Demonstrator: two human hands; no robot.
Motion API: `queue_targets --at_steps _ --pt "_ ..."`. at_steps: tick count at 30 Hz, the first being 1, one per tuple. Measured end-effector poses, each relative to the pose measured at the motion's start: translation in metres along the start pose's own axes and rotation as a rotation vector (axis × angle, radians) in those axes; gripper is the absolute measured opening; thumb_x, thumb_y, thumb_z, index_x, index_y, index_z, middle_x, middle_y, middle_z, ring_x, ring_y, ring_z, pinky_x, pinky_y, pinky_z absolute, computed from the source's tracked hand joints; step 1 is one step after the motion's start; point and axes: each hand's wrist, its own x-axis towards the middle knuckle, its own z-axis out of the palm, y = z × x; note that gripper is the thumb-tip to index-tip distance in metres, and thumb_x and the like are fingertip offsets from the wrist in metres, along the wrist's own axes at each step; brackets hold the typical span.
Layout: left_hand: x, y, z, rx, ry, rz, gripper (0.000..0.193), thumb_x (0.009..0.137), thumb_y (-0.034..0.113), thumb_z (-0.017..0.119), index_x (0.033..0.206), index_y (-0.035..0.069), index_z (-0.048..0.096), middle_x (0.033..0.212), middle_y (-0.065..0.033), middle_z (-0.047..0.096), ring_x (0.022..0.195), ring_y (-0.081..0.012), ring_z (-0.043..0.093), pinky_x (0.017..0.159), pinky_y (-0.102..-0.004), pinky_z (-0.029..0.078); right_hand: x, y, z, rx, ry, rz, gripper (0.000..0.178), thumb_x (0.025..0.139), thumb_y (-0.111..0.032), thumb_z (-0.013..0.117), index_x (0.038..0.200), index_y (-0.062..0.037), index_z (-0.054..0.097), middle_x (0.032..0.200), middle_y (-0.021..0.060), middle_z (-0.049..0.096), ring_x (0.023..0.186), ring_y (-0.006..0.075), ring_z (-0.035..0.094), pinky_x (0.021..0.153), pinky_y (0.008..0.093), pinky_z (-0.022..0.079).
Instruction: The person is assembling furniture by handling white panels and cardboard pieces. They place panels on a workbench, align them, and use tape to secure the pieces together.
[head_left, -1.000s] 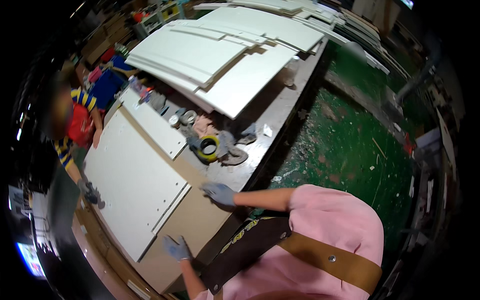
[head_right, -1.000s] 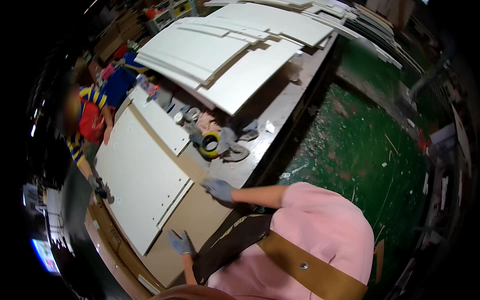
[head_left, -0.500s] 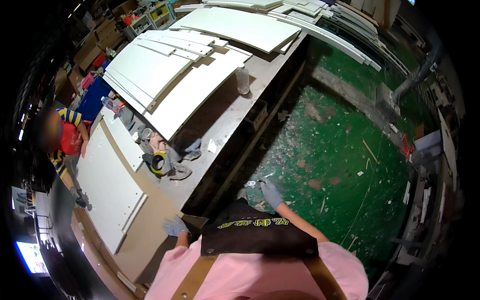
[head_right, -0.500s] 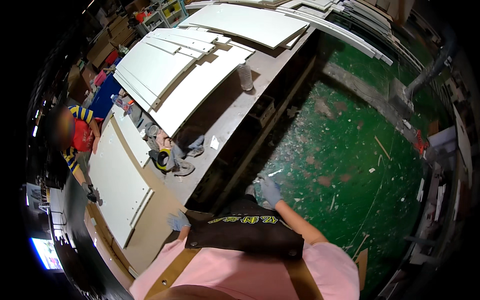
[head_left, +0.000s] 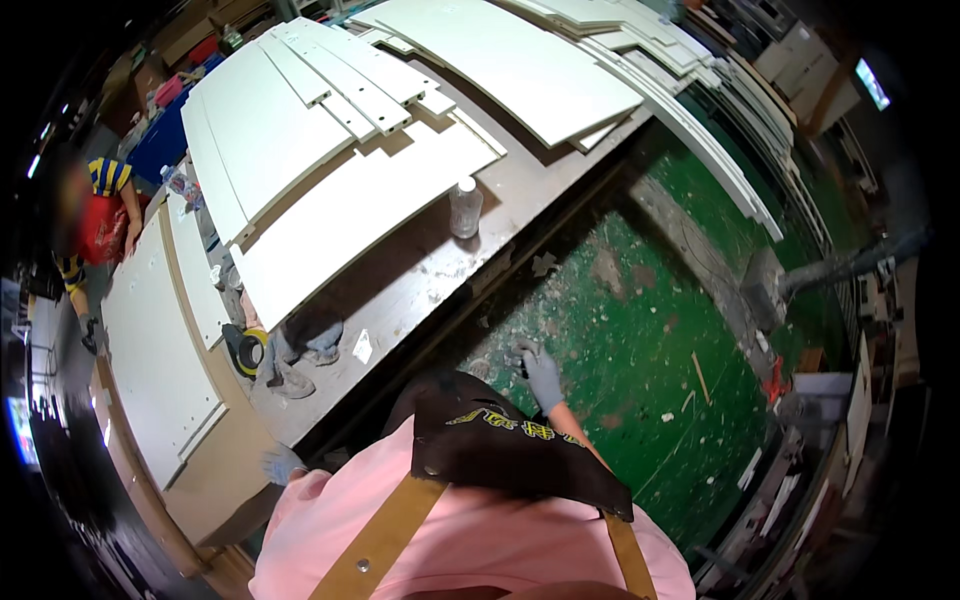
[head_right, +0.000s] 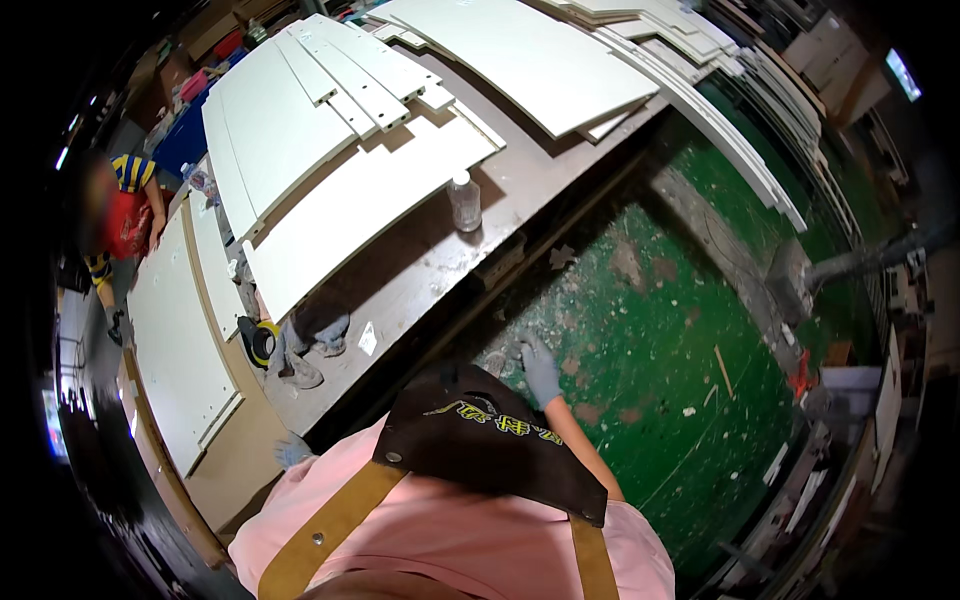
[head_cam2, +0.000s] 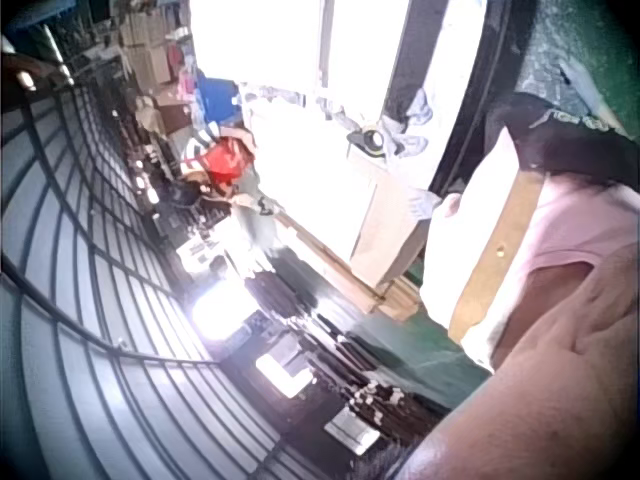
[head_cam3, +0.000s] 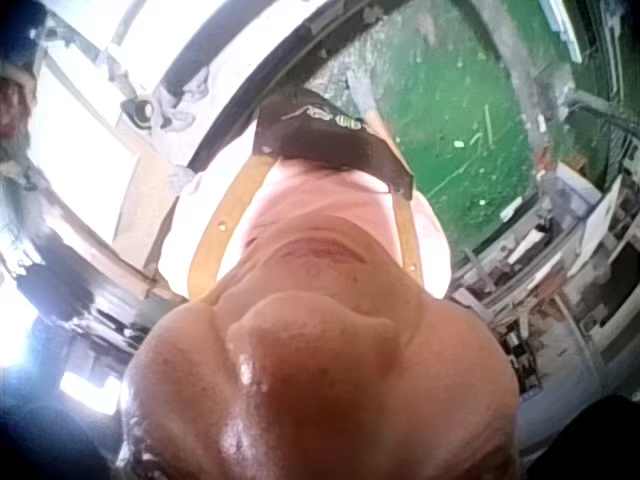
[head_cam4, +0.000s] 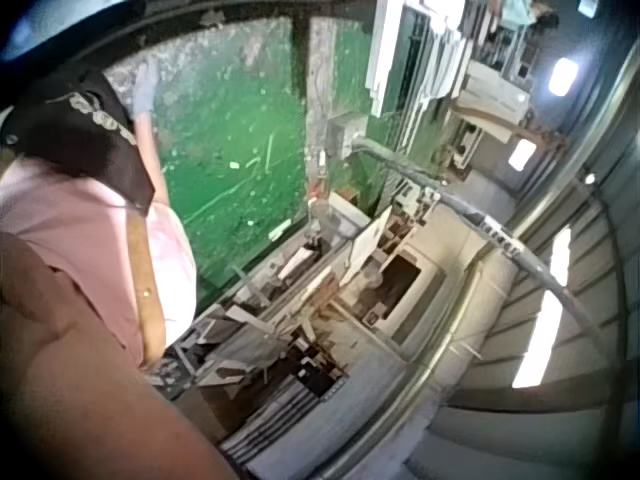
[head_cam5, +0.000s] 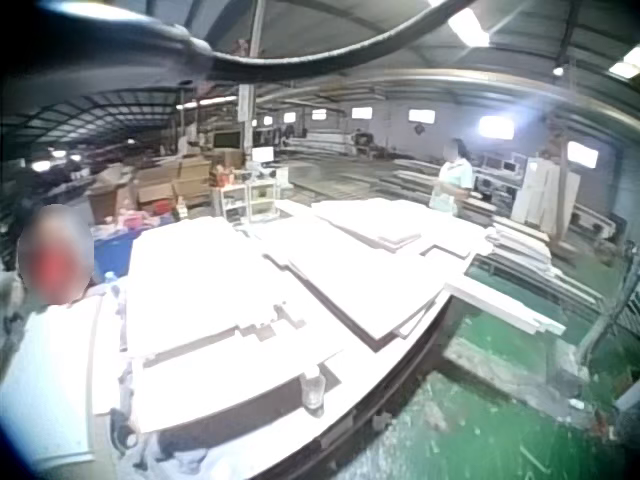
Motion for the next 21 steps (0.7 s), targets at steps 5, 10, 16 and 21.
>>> queue_targets --at_steps 5,10,16,21 --pt "-0.014 0.062 -0.021 -0.174 -0.071 -0.069 0.074 0.099 0.057 0.038 0.148 0.001 0.037 0.15 -0.0273 0.037 0.139 -0.0448 0.034 0.116 -0.0537 0.025 0.09 -0.055 -0.02 0.078 0.102 0.048 0.032 0.103 -0.019 0.044 0.131 -0.005 0.052 0.104 0.0067 0.066 0.073 0.0079 0.061 0.056 0.0197 0.048" --pt "-0.073 0.125 -0.049 -0.394 -0.165 -0.062 0.073 0.099 0.056 0.039 0.145 -0.001 0.041 0.15 -0.0274 0.038 0.138 -0.0439 0.035 0.117 -0.0477 0.027 0.186 -0.099 -0.02 0.172 0.019 0.147 0.038 0.104 -0.026 0.045 0.137 -0.0065 0.048 0.113 0.009 0.068 0.074 0.0095 0.066 0.051 0.018 0.044" --pt "-0.199 0.19 -0.047 -0.57 0.17 -0.271 0.06 0.098 0.045 0.052 0.144 0.006 0.046 0.15 -0.026 0.038 0.138 -0.0408 0.037 0.114 -0.0473 0.032 0.328 -0.158 -0.041 0.203 0.073 0.192 0.052 0.096 -0.039 0.057 0.133 -0.0037 0.052 0.107 0.0102 0.069 0.058 0.0065 0.055 0.046 0.0176 0.04" --pt "-0.281 0.258 -0.077 -1.232 -0.201 0.003 0.054 0.098 0.036 0.056 0.141 0.003 0.049 0.141 -0.0243 0.05 0.129 -0.0373 0.048 0.106 -0.0425 0.039 0.42 -0.214 -0.057 0.233 0.048 0.18 0.045 0.093 -0.047 0.061 0.117 -0.0096 0.059 0.093 0.0081 0.068 0.05 0.0044 0.045 0.04 0.0197 0.034"
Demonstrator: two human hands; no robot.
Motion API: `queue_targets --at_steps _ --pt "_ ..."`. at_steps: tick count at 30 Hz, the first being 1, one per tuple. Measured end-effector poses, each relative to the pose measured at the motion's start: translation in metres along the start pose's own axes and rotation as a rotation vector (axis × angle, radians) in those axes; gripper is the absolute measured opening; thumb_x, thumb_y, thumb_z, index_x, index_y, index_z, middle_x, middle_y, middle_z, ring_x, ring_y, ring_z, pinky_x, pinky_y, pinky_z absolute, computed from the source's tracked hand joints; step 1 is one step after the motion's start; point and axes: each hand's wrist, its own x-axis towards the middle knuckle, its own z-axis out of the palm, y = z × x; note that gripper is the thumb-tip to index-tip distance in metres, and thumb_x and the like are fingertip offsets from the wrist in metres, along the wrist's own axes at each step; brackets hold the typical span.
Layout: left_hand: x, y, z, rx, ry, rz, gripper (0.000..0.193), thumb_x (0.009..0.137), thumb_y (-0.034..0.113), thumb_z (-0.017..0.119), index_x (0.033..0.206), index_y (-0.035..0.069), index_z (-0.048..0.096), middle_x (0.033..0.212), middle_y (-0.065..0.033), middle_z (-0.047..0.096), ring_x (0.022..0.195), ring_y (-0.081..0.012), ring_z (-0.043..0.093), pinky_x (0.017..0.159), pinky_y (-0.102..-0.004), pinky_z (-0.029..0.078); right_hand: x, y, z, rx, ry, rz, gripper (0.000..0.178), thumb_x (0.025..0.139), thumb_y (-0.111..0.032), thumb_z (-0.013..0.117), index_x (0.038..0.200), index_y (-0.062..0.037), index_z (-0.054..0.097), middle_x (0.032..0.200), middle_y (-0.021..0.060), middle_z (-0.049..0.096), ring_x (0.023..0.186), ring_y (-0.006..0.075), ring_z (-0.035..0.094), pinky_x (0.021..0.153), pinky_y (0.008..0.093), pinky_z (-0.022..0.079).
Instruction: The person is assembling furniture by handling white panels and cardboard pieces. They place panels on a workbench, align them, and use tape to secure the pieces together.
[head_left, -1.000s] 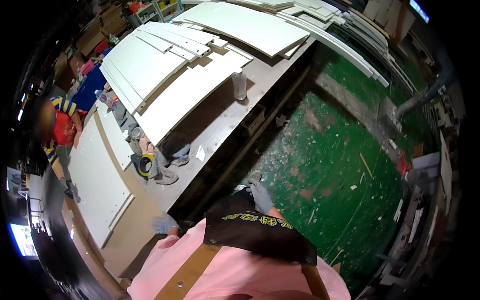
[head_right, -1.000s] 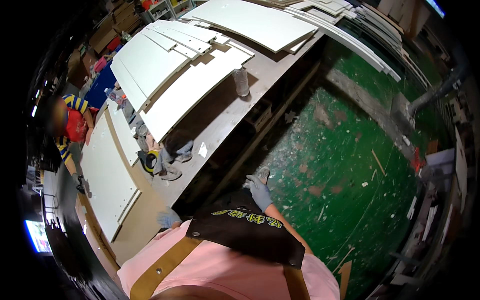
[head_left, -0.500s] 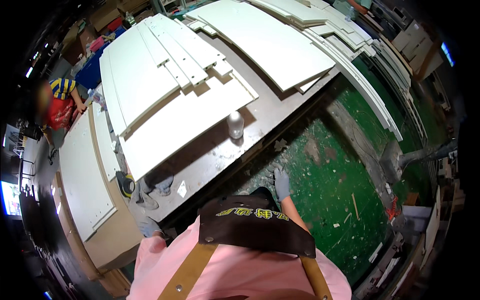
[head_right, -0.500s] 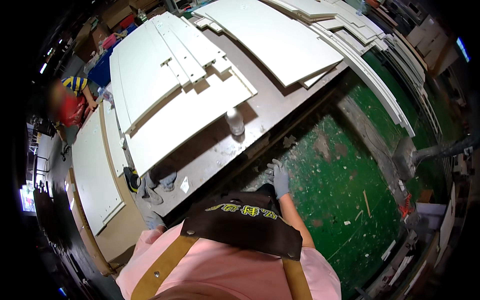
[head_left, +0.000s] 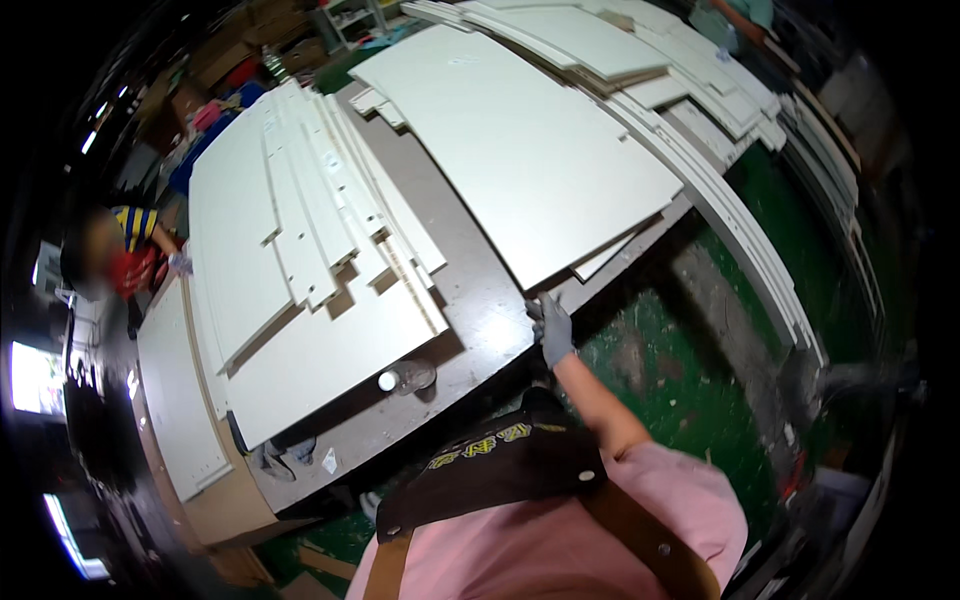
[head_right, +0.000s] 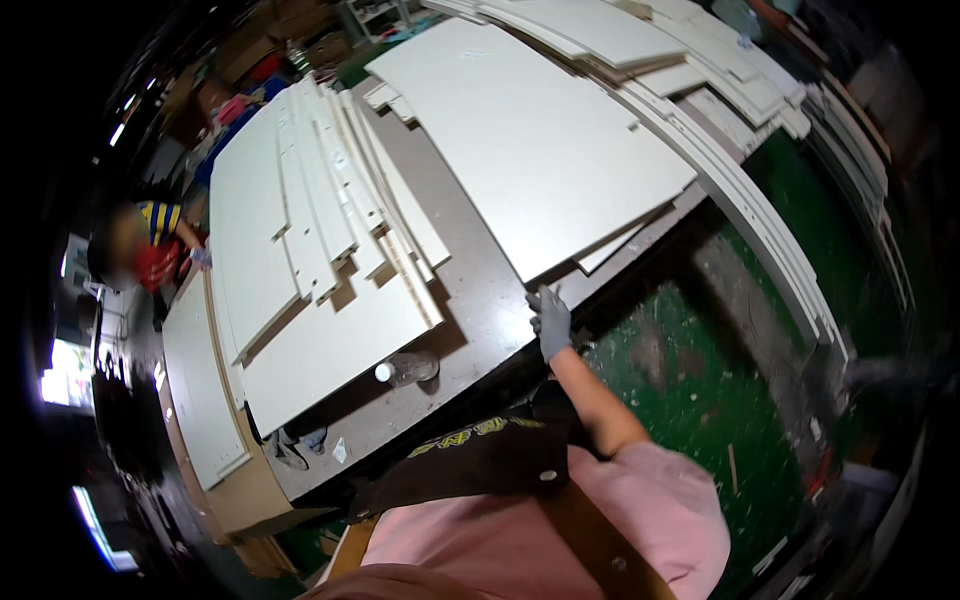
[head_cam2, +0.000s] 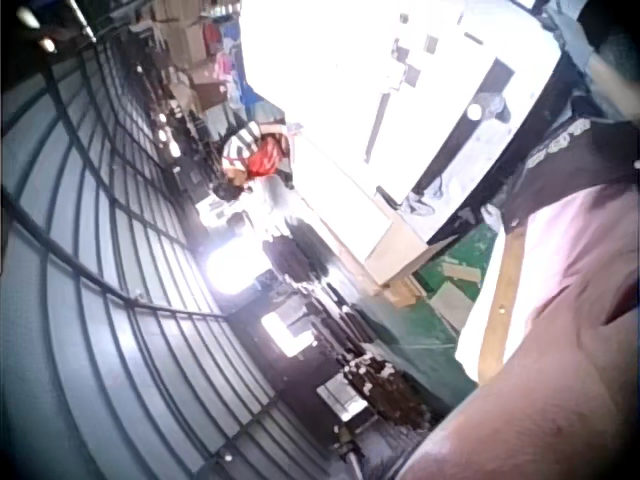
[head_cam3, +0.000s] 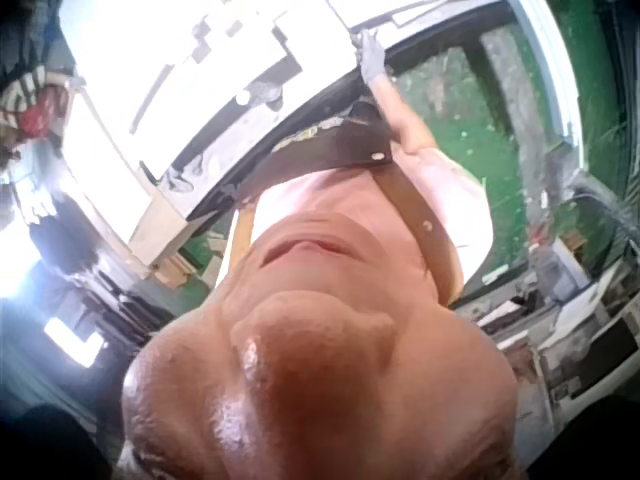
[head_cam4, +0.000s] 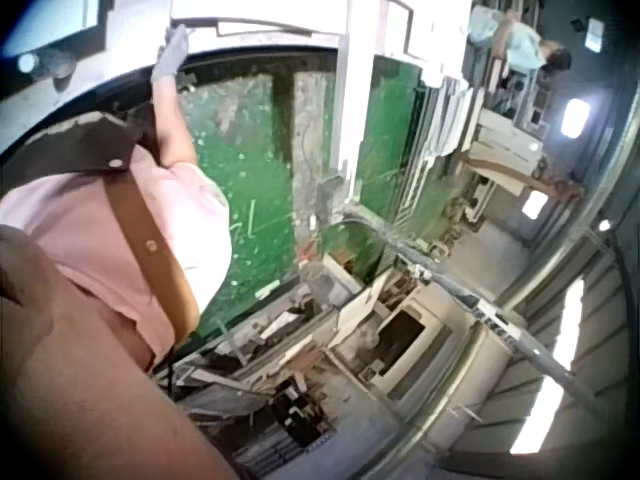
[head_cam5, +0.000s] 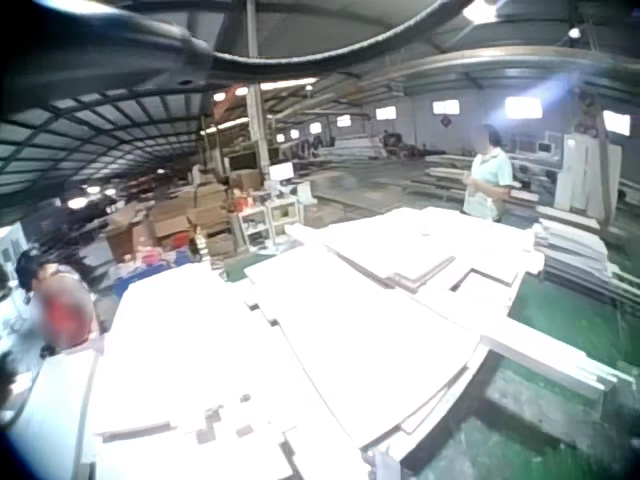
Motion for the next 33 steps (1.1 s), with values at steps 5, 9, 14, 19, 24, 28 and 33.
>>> queue_targets --at_steps 5,9,14,19,24,28,33 --pt "-0.032 0.112 0.097 -0.219 -0.39 -0.234 0.048 0.1 0.03 0.053 0.138 0.001 0.051 0.137 -0.0216 0.054 0.127 -0.0324 0.051 0.106 -0.0382 0.04 0.051 -0.034 0.005 -0.115 -0.029 0.162 0.043 0.087 -0.047 0.073 0.084 -0.0097 0.051 0.067 0.0012 0.053 0.047 0.008 0.047 0.039 0.0225 0.036" --pt "-0.041 0.209 0.168 -0.234 -0.669 -0.174 0.044 0.102 0.025 0.051 0.137 -0.001 0.052 0.135 -0.0194 0.057 0.125 -0.0284 0.053 0.106 -0.0349 0.04 0.063 -0.039 0.006 -0.087 -0.07 0.217 0.043 0.087 -0.042 0.075 0.095 -0.0058 0.054 0.067 0.0036 0.055 0.048 0.0097 0.051 0.04 0.0235 0.04" --pt "-0.041 0.288 0.245 -0.005 -0.967 0.205 0.043 0.102 0.024 0.05 0.136 -0.003 0.052 0.133 -0.0187 0.059 0.126 -0.027 0.054 0.109 -0.0336 0.039 0.061 -0.035 -0.001 -0.117 -0.122 0.252 0.043 0.088 -0.042 0.073 0.1 -0.0053 0.054 0.065 0.0028 0.055 0.048 0.0095 0.051 0.041 0.0225 0.04" --pt "-0.045 0.331 0.266 0.114 -1.072 0.481 0.045 0.102 0.03 0.051 0.135 0.0 0.054 0.133 -0.0201 0.059 0.123 -0.0299 0.056 0.107 -0.0358 0.041 0.056 -0.038 -0.036 -0.137 -0.122 0.22 0.036 0.089 -0.042 0.071 0.095 -0.0104 0.056 0.062 -0.0014 0.048 0.047 0.0089 0.047 0.042 0.0234 0.037" --pt "-0.049 0.343 0.256 0.049 -1.033 0.326 0.046 0.101 0.034 0.052 0.133 0.002 0.056 0.131 -0.0201 0.06 0.123 -0.0311 0.056 0.106 -0.0361 0.042 0.025 -0.047 -0.084 -0.096 -0.173 0.145 0.031 0.093 -0.04 0.067 0.099 -0.0112 0.057 0.073 -0.0018 0.055 0.055 0.0076 0.051 0.045 0.0218 0.037" --pt "-0.046 0.339 0.253 0.172 -1.029 0.353 0.049 0.101 0.039 0.048 0.136 0.004 0.053 0.134 -0.0197 0.057 0.121 -0.0329 0.056 0.105 -0.0375 0.042 -0.007 -0.053 -0.11 -0.099 -0.133 0.19 0.048 0.098 -0.036 0.061 0.136 -0.0198 0.037 0.076 -0.0025 0.056 0.056 0.0068 0.047 0.048 0.0214 0.037" --pt "-0.04 0.336 0.254 0.135 -1.013 0.317 0.049 0.101 0.039 0.05 0.136 0.005 0.054 0.133 -0.0186 0.058 0.124 -0.0316 0.054 0.107 -0.0362 0.041 -0.025 -0.055 -0.133 -0.206 -0.09 0.191 0.024 0.099 -0.037 0.06 0.096 -0.0134 0.058 0.064 -0.0025 0.052 0.052 0.0073 0.044 0.048 0.0234 0.034"
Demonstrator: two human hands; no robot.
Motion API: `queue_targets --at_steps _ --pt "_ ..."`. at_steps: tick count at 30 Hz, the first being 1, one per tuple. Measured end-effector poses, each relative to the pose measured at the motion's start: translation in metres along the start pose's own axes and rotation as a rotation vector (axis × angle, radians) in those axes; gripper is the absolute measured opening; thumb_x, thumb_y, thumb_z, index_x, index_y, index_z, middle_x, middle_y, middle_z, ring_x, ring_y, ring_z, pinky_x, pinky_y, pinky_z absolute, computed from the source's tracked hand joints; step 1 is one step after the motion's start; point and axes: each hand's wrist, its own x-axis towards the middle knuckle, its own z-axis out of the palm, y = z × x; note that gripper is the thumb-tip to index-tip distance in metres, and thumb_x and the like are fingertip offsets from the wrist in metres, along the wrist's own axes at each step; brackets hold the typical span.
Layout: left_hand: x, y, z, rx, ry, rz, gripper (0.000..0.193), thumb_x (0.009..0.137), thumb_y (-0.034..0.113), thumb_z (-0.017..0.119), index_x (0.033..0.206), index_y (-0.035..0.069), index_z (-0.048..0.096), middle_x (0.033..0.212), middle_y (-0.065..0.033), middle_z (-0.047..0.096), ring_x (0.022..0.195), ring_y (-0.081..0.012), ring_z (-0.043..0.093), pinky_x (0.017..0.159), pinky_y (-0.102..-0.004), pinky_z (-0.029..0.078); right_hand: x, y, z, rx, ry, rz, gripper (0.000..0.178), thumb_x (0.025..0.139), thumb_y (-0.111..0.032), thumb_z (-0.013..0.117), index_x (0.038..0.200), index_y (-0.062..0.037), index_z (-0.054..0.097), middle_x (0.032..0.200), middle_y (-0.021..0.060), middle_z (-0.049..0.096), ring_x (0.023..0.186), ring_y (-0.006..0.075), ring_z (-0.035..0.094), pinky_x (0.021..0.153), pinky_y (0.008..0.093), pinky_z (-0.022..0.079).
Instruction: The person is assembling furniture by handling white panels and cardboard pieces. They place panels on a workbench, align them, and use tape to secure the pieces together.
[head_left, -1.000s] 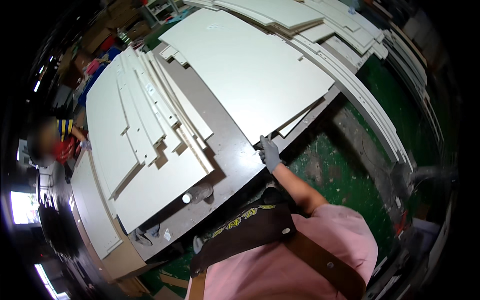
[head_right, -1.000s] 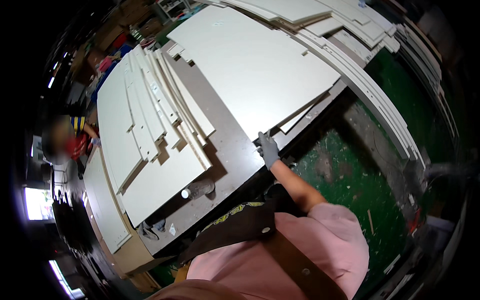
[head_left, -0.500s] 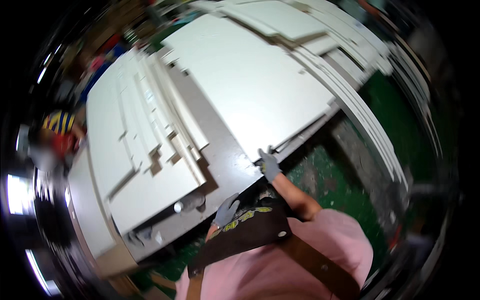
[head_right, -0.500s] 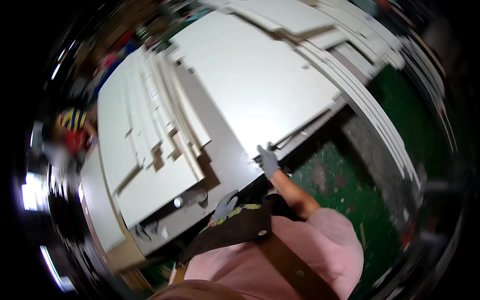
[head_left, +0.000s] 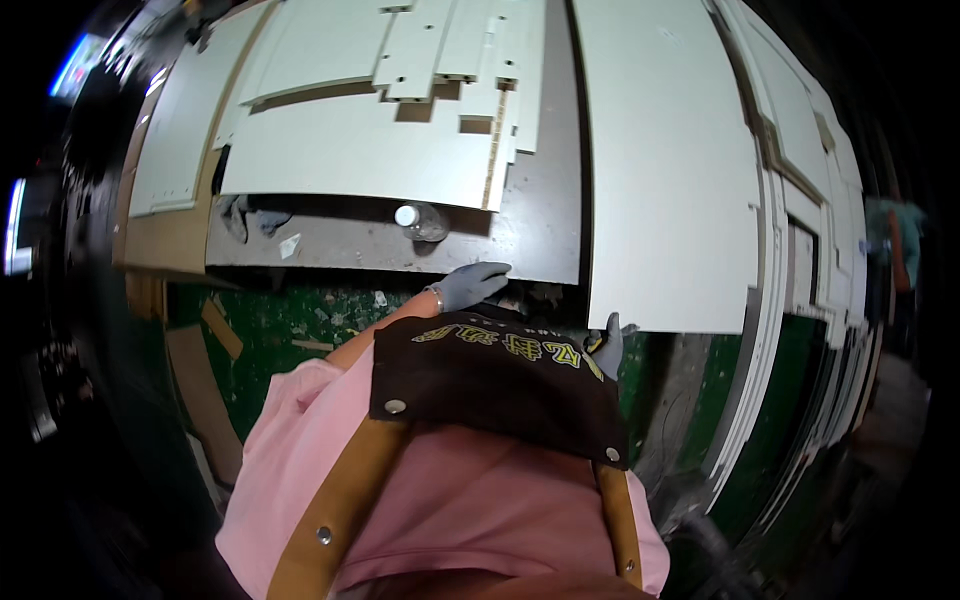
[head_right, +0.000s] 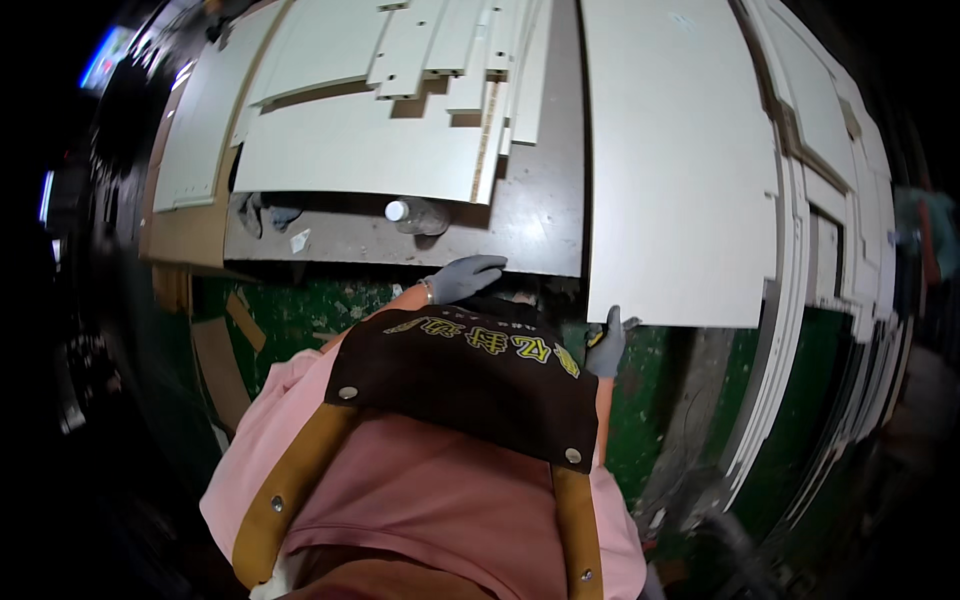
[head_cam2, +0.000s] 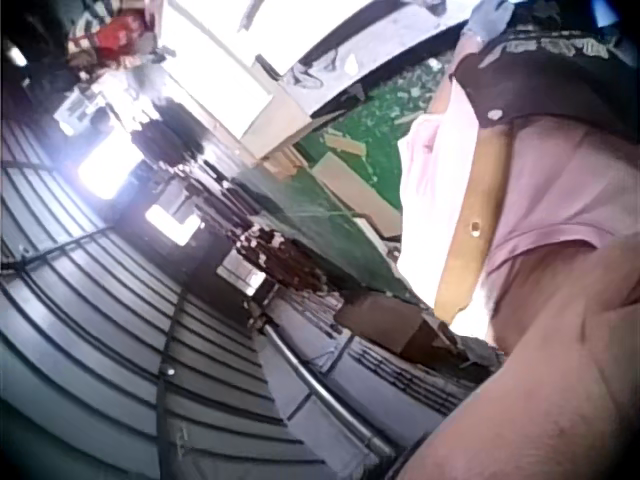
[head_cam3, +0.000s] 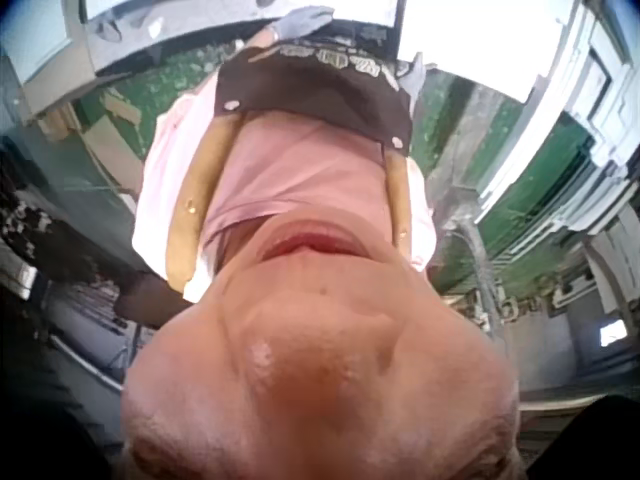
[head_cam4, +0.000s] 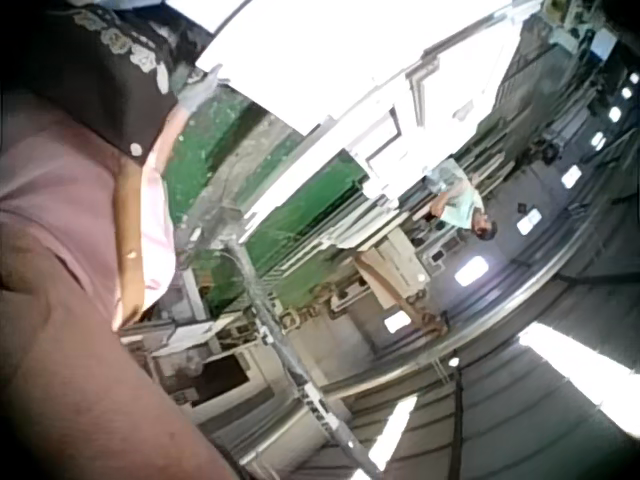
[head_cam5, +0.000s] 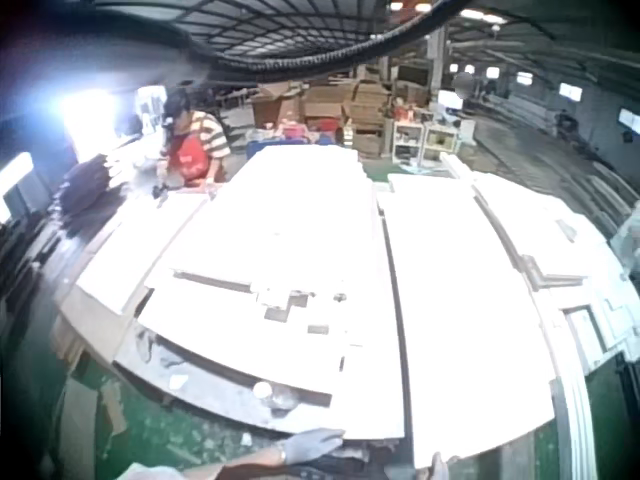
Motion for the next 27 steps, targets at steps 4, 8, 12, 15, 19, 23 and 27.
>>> queue_targets --at_steps 4,8,12,15,19,23,27 --pt "0.001 -0.002 0.002 -0.011 0.039 0.026 0.044 0.102 0.032 0.05 0.132 0.001 0.056 0.131 -0.0182 0.061 0.122 -0.0302 0.057 0.105 -0.0355 0.042 0.003 0.005 -0.013 -0.325 -0.002 -0.181 0.027 0.096 -0.037 0.063 0.088 -0.0127 0.055 0.06 -0.0023 0.049 0.05 0.0079 0.045 0.045 0.0252 0.033" --pt "0.006 -0.012 -0.002 -0.069 0.018 0.04 0.041 0.102 0.028 0.05 0.131 0.0 0.057 0.129 -0.0176 0.062 0.122 -0.027 0.057 0.107 -0.0346 0.042 0.009 0.008 -0.017 -0.134 0.026 -0.134 0.04 0.093 -0.04 0.066 0.107 -0.0036 0.059 0.064 0.0016 0.058 0.052 0.0096 0.051 0.047 0.0242 0.038" --pt "0.011 -0.029 -0.004 -0.327 -0.038 -0.051 0.041 0.103 0.022 0.051 0.135 -0.003 0.053 0.131 -0.0144 0.061 0.124 -0.021 0.056 0.106 -0.0313 0.041 0.012 0.007 -0.033 -0.059 0.007 -0.106 0.041 0.09 -0.044 0.07 0.088 -0.0035 0.063 0.062 0.0039 0.06 0.05 0.0134 0.053 0.054 0.0256 0.043" --pt "0.014 -0.041 -0.006 -0.353 -0.064 -0.093 0.041 0.103 0.022 0.052 0.136 -0.003 0.052 0.133 -0.0139 0.06 0.125 -0.0207 0.055 0.107 -0.0306 0.04 0.014 -0.001 -0.055 -0.064 -0.001 -0.108 0.039 0.091 -0.04 0.07 0.093 -0.0013 0.063 0.062 0.0032 0.058 0.049 0.0133 0.051 0.055 0.0262 0.043" --pt "0.023 -0.052 -0.001 -0.308 -0.093 -0.139 0.042 0.103 0.023 0.053 0.137 -0.002 0.051 0.134 -0.0131 0.059 0.126 -0.0205 0.054 0.106 -0.0303 0.041 0.008 -0.018 -0.07 -0.041 0.007 -0.203 0.036 0.091 -0.031 0.071 0.108 -0.0025 0.056 0.061 -0.0005 0.054 0.047 0.0103 0.048 0.048 0.0261 0.04" --pt "0.041 -0.05 0.01 -0.564 -0.135 -0.22 0.043 0.103 0.025 0.052 0.137 0.0 0.052 0.135 -0.0135 0.059 0.127 -0.021 0.054 0.106 -0.0307 0.041 0.01 -0.029 -0.055 -0.159 0.139 -0.061 0.033 0.088 -0.034 0.075 0.089 -0.0091 0.053 0.06 0.0004 0.056 0.047 0.0112 0.052 0.044 0.0264 0.04" --pt "0.055 -0.035 0.015 -0.208 -0.163 -0.084 0.044 0.102 0.031 0.052 0.136 0.003 0.054 0.135 -0.0159 0.059 0.127 -0.0264 0.054 0.107 -0.0338 0.041 0.035 -0.025 -0.027 0.006 0.063 -0.1 0.029 0.09 -0.034 0.072 0.089 -0.0061 0.064 0.073 0.0011 0.062 0.06 0.012 0.056 0.058 0.029 0.045"
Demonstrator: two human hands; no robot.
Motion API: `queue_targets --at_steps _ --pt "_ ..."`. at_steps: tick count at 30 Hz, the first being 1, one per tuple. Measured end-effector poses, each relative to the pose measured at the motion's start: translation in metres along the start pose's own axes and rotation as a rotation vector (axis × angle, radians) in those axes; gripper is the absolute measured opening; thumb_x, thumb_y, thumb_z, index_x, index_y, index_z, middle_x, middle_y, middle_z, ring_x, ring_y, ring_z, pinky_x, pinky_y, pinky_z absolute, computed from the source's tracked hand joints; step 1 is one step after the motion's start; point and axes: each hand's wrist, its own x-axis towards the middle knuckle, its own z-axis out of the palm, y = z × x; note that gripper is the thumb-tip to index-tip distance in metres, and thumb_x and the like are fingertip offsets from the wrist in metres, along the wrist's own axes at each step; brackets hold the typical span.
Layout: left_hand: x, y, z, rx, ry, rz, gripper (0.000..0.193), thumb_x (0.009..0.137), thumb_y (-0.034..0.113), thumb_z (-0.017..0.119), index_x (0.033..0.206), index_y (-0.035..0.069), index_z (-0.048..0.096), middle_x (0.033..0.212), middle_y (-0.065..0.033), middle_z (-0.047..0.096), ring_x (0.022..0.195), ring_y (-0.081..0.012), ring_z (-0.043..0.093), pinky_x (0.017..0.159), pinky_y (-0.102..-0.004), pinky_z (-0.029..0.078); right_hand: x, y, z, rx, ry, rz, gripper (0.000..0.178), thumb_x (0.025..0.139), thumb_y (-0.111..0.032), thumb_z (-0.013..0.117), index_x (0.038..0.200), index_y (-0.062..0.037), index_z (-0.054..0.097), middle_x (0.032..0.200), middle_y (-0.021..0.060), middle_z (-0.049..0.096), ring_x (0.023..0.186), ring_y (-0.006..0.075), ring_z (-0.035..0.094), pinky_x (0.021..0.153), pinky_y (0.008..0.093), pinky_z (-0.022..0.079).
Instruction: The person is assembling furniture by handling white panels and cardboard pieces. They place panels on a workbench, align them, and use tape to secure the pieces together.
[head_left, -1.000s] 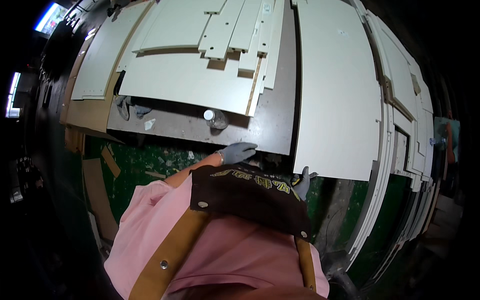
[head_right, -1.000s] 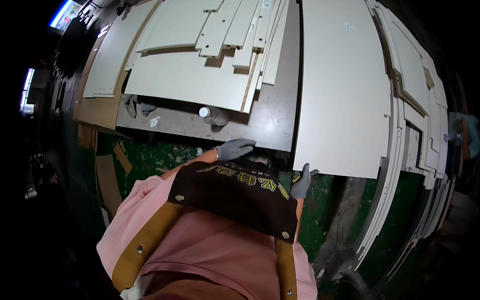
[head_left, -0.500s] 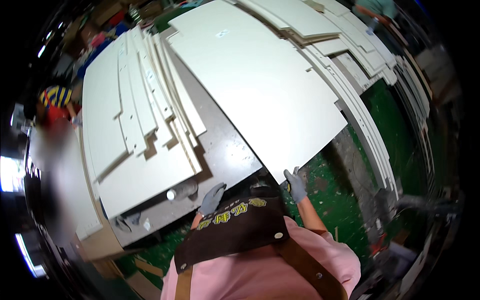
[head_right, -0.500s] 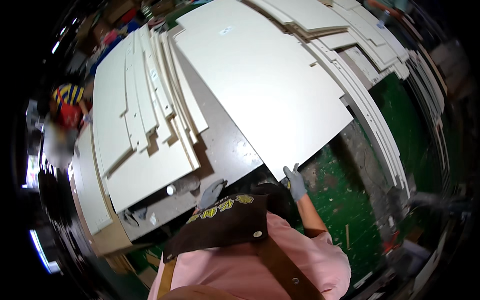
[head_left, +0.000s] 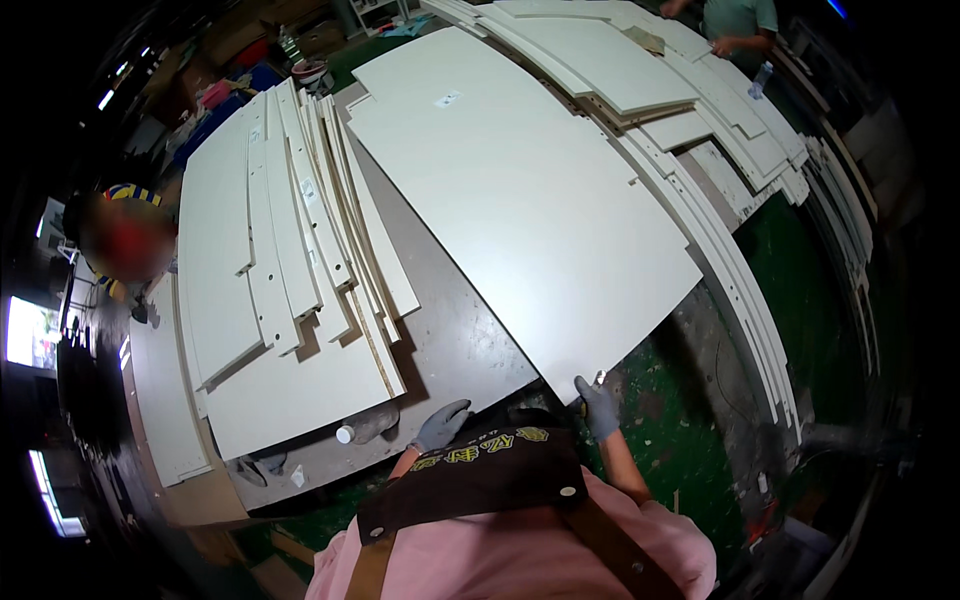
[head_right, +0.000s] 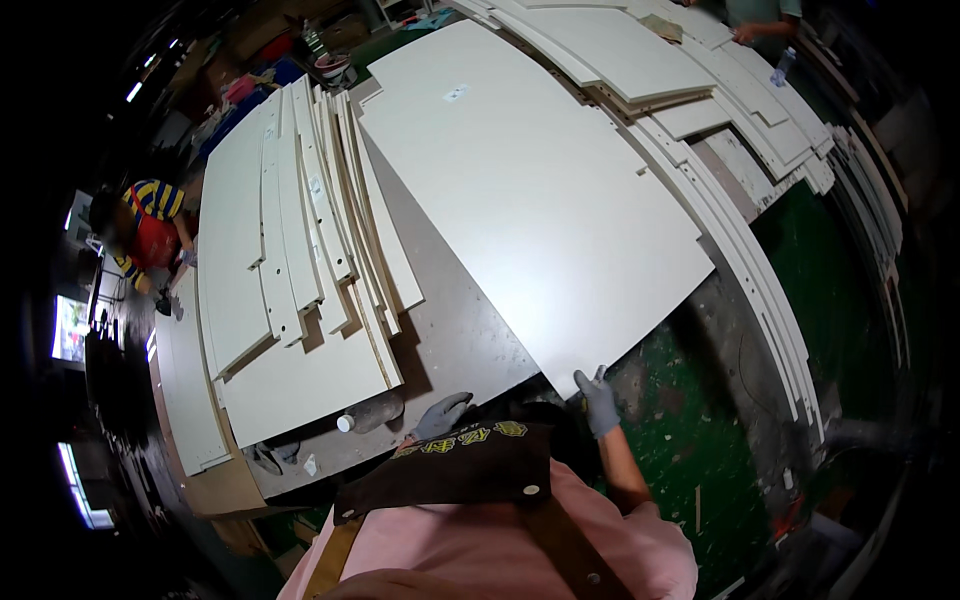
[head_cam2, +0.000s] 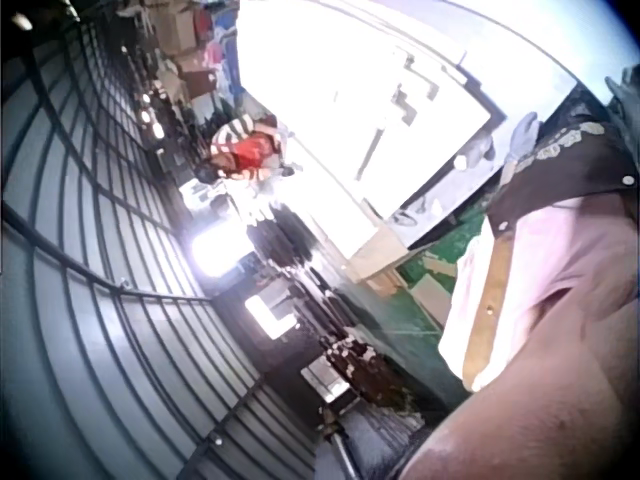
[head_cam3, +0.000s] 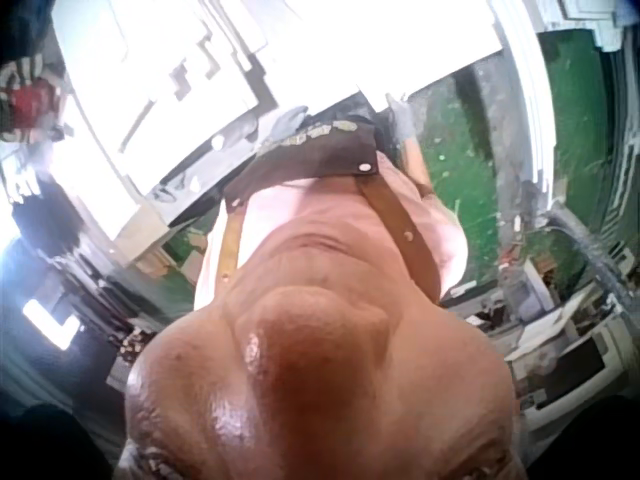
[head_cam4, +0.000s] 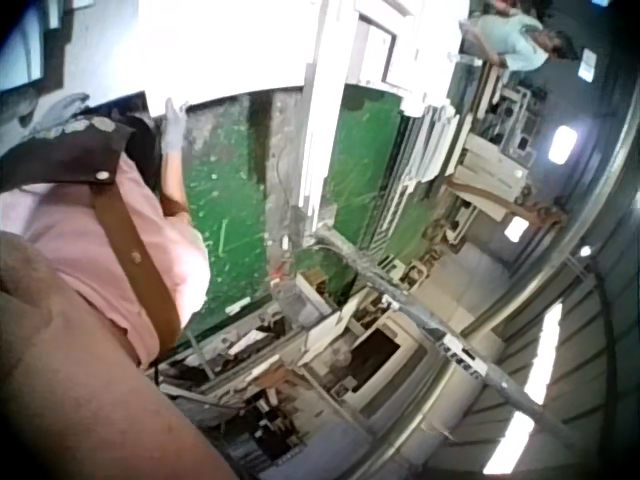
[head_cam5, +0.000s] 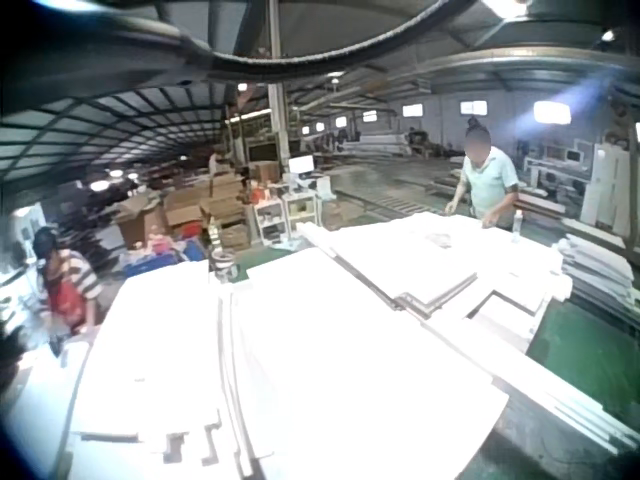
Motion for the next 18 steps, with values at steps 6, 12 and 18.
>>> queue_targets --at_steps 6,12,18 --pt "-0.003 0.034 0.011 0.301 0.061 0.006 0.047 0.1 0.04 0.053 0.135 0.009 0.057 0.134 -0.0169 0.059 0.126 -0.0331 0.054 0.107 -0.0383 0.042 0.051 -0.014 0.027 -0.102 -0.191 0.004 0.036 0.091 -0.04 0.07 0.089 -0.0056 0.06 0.071 0.0073 0.065 0.056 0.0146 0.059 0.052 0.026 0.045" --pt "-0.044 0.032 0.028 0.286 0.217 -0.072 0.054 0.099 0.047 0.049 0.136 0.008 0.054 0.133 -0.021 0.057 0.125 -0.0375 0.053 0.107 -0.0419 0.041 0.101 -0.037 0.09 -0.195 -0.349 0.096 0.041 0.093 -0.045 0.067 0.084 -0.0116 0.045 0.068 0.0136 0.065 0.046 0.0157 0.057 0.039 0.0272 0.044" --pt "-0.09 0.002 0.031 0.056 0.341 -0.146 0.058 0.094 0.044 0.052 0.134 0.002 0.056 0.134 -0.0217 0.057 0.125 -0.0361 0.054 0.105 -0.0416 0.042 0.109 -0.043 0.111 -0.284 -0.462 0.105 0.047 0.095 -0.044 0.063 0.103 0.0016 0.057 0.06 0.0027 0.053 0.047 0.014 0.052 0.042 0.0272 0.044"
